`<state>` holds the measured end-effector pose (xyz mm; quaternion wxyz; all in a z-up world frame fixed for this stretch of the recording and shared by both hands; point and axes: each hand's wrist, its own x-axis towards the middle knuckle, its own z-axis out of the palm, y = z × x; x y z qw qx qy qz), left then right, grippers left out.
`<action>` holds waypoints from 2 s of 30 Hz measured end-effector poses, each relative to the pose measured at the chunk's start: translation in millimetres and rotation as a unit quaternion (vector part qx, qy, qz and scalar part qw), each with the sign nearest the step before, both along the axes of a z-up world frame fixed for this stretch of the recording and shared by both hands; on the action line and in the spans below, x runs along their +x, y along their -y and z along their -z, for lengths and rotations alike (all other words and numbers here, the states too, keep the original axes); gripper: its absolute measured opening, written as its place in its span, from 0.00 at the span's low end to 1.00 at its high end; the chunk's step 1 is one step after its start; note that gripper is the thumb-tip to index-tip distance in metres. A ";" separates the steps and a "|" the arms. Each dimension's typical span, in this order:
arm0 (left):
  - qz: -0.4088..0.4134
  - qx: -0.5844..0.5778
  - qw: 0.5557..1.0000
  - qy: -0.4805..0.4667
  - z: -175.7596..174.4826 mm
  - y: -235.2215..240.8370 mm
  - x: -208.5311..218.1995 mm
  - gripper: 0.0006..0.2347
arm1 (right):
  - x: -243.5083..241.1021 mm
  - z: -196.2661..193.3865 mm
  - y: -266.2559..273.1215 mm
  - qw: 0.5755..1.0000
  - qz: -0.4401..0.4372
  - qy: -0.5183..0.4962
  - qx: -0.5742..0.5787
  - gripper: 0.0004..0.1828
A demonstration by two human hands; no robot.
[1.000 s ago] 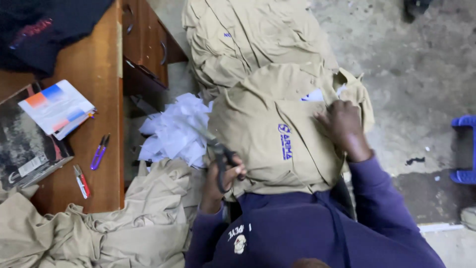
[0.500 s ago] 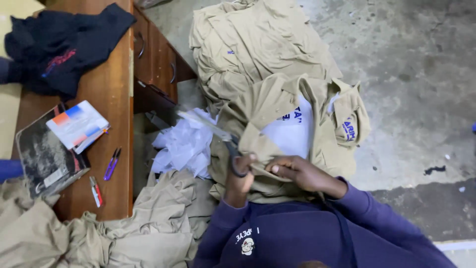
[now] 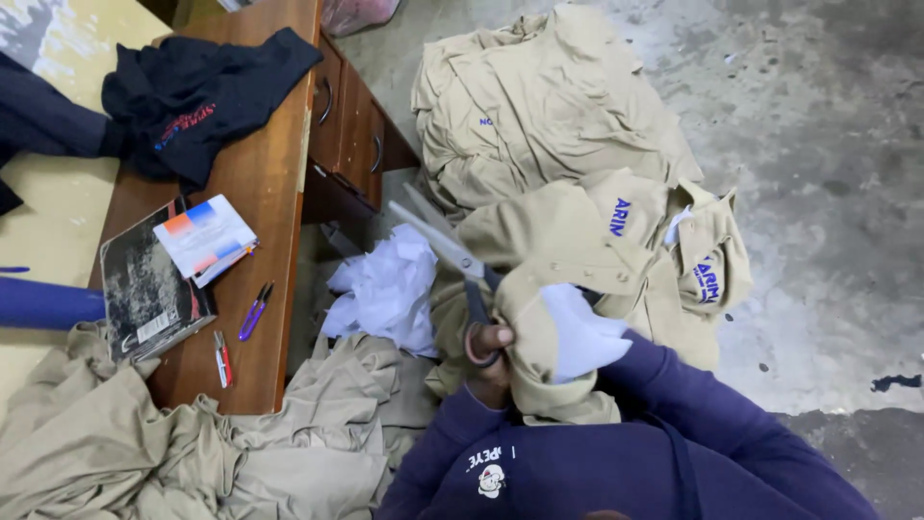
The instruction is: Cutting fabric labels from a strip and trimming them using scissors
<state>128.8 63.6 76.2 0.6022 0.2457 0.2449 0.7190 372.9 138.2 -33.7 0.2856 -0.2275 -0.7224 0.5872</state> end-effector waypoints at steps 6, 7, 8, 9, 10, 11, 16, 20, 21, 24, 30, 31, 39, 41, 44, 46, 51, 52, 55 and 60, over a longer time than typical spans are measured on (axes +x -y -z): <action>-0.013 0.010 1.000 0.018 -3.0 2.0 1.1 0.21 | -3.0 -20.2 0.3 0.973 0.196 -0.040 0.117 0.08; -0.017 0.017 0.999 0.022 -3.8 -1.4 1.2 0.21 | -3.5 -25.9 -4.4 0.957 0.244 -0.051 0.150 0.07; -0.020 0.025 0.999 0.027 -4.9 -4.1 0.8 0.21 | -4.5 -32.0 -8.4 0.937 0.290 -0.062 0.183 0.06; -0.028 0.030 0.999 0.030 8.7 -11.9 -19.1 0.21 | -3.7 -39.8 -15.3 0.939 0.282 -0.061 0.189 0.06; -0.082 0.014 0.985 -0.152 22.7 -19.6 -39.1 0.14 | -3.1 -47.3 -22.2 0.918 0.321 -0.072 0.223 0.05; -0.128 -0.014 0.935 -0.332 36.4 -19.8 -61.6 0.09 | -4.7 -52.1 -18.8 0.895 0.364 -0.081 0.246 0.05; -0.230 -0.014 0.890 -0.393 -22.1 -14.8 -18.0 0.11 | -50.8 -80.3 -34.4 0.830 0.464 0.031 0.308 0.04; -0.145 -0.011 0.911 -0.387 12.0 4.1 23.1 0.09 | -92.0 -76.9 -25.1 0.947 0.320 0.015 -0.014 0.20; -0.155 -0.015 0.910 -0.385 24.5 6.2 33.8 0.09 | -94.4 -73.3 -31.0 0.950 0.310 0.017 -0.013 0.20; -0.043 -0.129 0.864 -0.485 57.7 3.7 62.0 0.10 | -85.8 -64.5 -58.6 0.883 0.408 -0.094 -0.213 0.17; 0.063 -0.251 0.872 -0.415 25.0 8.3 50.7 0.08 | -17.2 -58.9 -74.3 0.836 0.371 -0.264 -0.307 0.04; 0.014 -0.269 0.922 -0.278 21.6 14.2 43.6 0.07 | -3.8 -47.6 -79.4 0.830 0.355 -0.284 -0.322 0.08; -0.044 -0.186 0.899 -0.394 73.1 3.0 -24.2 0.12 | -49.1 -76.2 -7.2 0.906 0.232 -0.112 -0.336 0.43; -0.023 -0.124 0.901 -0.415 69.8 14.1 -17.5 0.18 | -42.2 -57.8 -7.7 0.942 0.301 0.124 -0.085 0.39; -0.014 -0.179 0.847 -0.500 38.6 20.4 -9.1 0.33 | -23.0 -89.6 1.1 0.890 0.380 0.246 0.048 0.43; -0.027 -0.169 0.859 -0.483 65.7 20.0 -8.0 0.22 | -27.9 -107.0 14.2 0.880 0.403 0.218 0.122 0.46; -0.058 -0.159 0.893 -0.418 69.6 28.2 8.1 0.14 | -25.6 -93.1 46.9 0.786 0.457 0.200 0.365 0.27; -0.016 -0.167 0.906 -0.388 57.0 27.4 14.0 0.14 | -27.6 -105.8 47.7 0.914 0.316 0.151 0.206 0.20; 0.068 -0.171 0.921 -0.343 50.5 37.4 23.3 0.18 | -33.7 -86.4 57.2 0.990 0.136 0.019 -0.035 0.17; 0.197 -0.099 0.931 -0.292 55.9 26.1 27.3 0.27 | -35.3 -32.3 46.5 0.944 0.233 0.022 -0.234 0.23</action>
